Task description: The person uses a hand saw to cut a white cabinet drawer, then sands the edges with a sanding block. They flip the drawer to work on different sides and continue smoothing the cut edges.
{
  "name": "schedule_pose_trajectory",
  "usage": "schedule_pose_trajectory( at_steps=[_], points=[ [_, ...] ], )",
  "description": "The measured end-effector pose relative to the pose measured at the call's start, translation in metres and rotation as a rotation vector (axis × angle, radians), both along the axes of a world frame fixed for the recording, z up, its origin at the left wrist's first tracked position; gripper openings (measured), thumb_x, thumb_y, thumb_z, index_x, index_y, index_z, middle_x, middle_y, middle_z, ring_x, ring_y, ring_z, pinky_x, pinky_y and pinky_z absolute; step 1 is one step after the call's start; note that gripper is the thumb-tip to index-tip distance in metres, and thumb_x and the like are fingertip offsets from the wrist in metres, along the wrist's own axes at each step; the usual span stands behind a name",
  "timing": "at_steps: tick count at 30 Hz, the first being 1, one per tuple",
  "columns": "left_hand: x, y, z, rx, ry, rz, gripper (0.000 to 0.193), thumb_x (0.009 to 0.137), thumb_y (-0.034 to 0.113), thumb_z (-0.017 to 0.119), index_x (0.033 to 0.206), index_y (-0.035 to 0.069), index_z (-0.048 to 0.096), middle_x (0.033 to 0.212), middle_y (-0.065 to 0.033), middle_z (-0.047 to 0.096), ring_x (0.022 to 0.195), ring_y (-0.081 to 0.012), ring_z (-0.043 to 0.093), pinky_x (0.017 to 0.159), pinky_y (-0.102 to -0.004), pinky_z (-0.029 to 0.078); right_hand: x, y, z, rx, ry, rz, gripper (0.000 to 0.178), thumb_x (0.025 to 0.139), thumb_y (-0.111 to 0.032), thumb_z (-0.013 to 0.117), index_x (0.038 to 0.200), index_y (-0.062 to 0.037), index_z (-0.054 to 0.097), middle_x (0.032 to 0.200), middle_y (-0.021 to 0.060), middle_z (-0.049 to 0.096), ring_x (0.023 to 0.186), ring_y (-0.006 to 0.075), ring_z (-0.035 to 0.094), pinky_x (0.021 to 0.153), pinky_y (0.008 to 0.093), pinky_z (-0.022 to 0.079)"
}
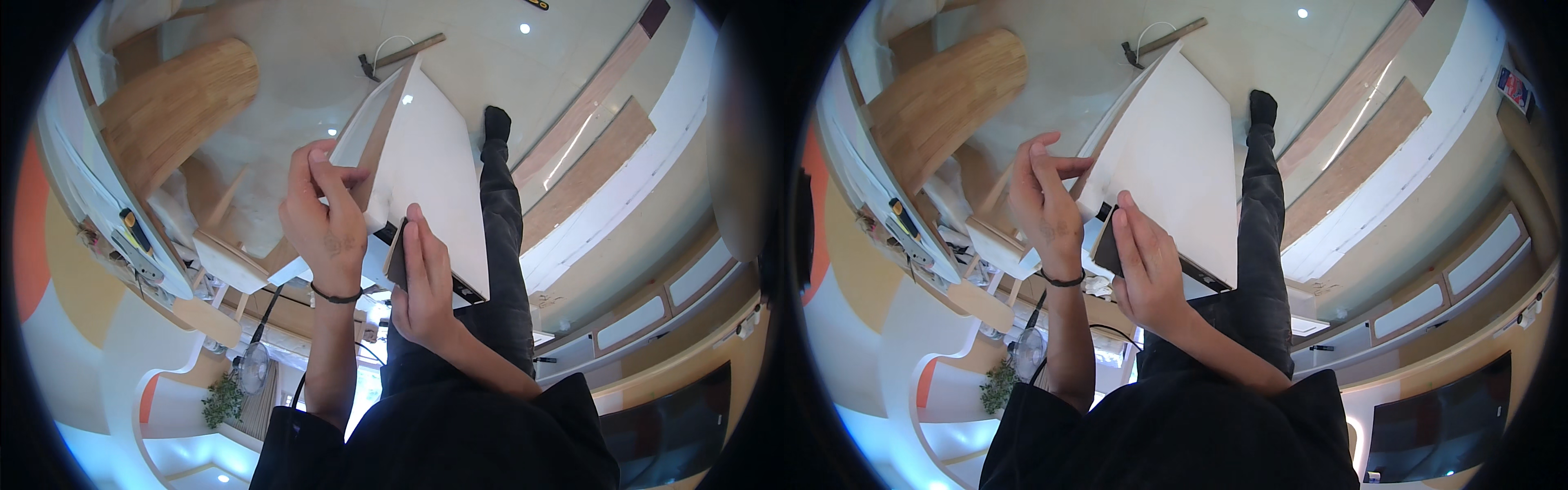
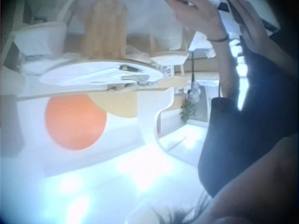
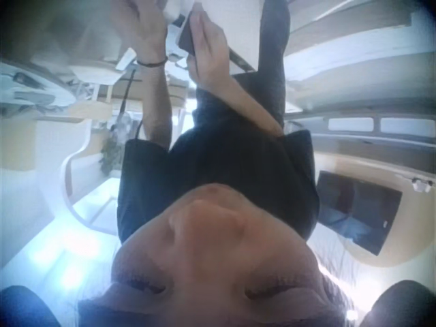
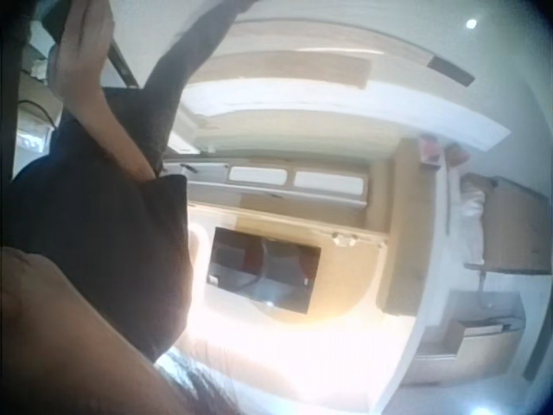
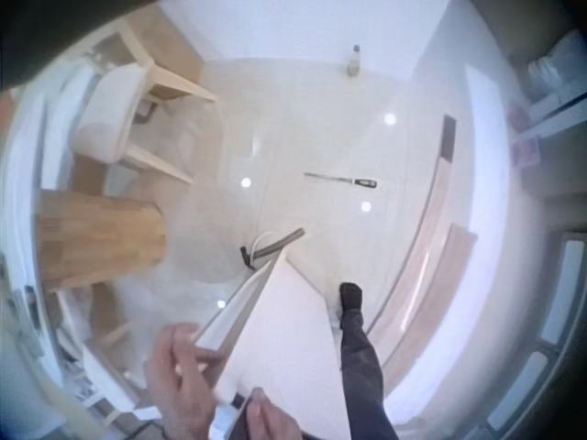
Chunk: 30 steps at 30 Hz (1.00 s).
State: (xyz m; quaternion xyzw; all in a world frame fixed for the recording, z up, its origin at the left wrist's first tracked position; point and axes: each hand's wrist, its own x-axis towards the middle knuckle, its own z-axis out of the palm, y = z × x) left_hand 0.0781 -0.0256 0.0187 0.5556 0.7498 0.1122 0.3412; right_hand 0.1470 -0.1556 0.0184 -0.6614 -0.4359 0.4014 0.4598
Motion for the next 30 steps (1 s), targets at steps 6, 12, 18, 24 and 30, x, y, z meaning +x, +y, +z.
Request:
schedule_pose_trajectory(
  at_steps=[6,12,18,24,30],
  points=[
    [0.001,-0.001,-0.002,-0.02,-0.025,0.03,0.031,0.108,0.025,0.039,0.117,0.005,0.06,0.073,-0.0093,0.073,0.067,-0.0221,0.07,0.063,-0.033,0.05,-0.012,0.011,-0.001,-0.089,-0.111,0.032,0.08,0.068,0.005,0.062,0.146,0.0065,0.045,0.152,0.025,0.044,0.123,0.035,0.058,0.082,0.0382,0.044],
    [0.005,-0.002,-0.001,-0.026,-0.012,0.047,0.033,0.109,0.026,0.034,0.122,0.005,0.057,0.076,-0.0117,0.073,0.07,-0.0239,0.07,0.066,-0.0336,0.05,-0.016,0.014,-0.002,-0.094,-0.166,0.004,0.063,0.078,0.001,0.062,0.14,0.0023,0.052,0.147,0.0194,0.053,0.123,0.0333,0.059,0.079,0.037,0.042],
    [0.007,-0.001,0.002,-0.029,0.012,0.048,0.038,0.109,0.03,0.033,0.121,0.003,0.055,0.077,-0.0124,0.072,0.074,-0.0236,0.07,0.072,-0.0338,0.049,-0.015,0.011,0.0,-0.102,-0.152,0.025,0.056,0.082,-0.004,0.064,0.137,-0.0022,0.057,0.146,0.014,0.055,0.124,0.0309,0.059,0.08,0.036,0.042],
    [0.009,0.0,0.004,-0.017,0.0,0.04,0.038,0.11,0.031,0.032,0.12,0.002,0.055,0.078,-0.0138,0.072,0.074,-0.0207,0.069,0.076,-0.0318,0.049,-0.014,0.019,-0.001,-0.105,-0.118,0.001,0.058,0.081,-0.009,0.064,0.138,-0.0048,0.057,0.147,0.0101,0.055,0.125,0.0281,0.057,0.082,0.0355,0.042],
    [0.001,-0.005,0.004,-0.004,-0.06,0.055,0.034,0.11,0.026,0.033,0.118,0.0,0.055,0.081,-0.0119,0.072,0.076,-0.0168,0.067,0.079,-0.0293,0.047,-0.003,-0.007,0.013,-0.148,-0.102,0.141,0.054,0.077,-0.008,0.065,0.131,-0.0043,0.063,0.145,0.0067,0.056,0.121,0.0262,0.058,0.084,0.0348,0.044]
  ],
)
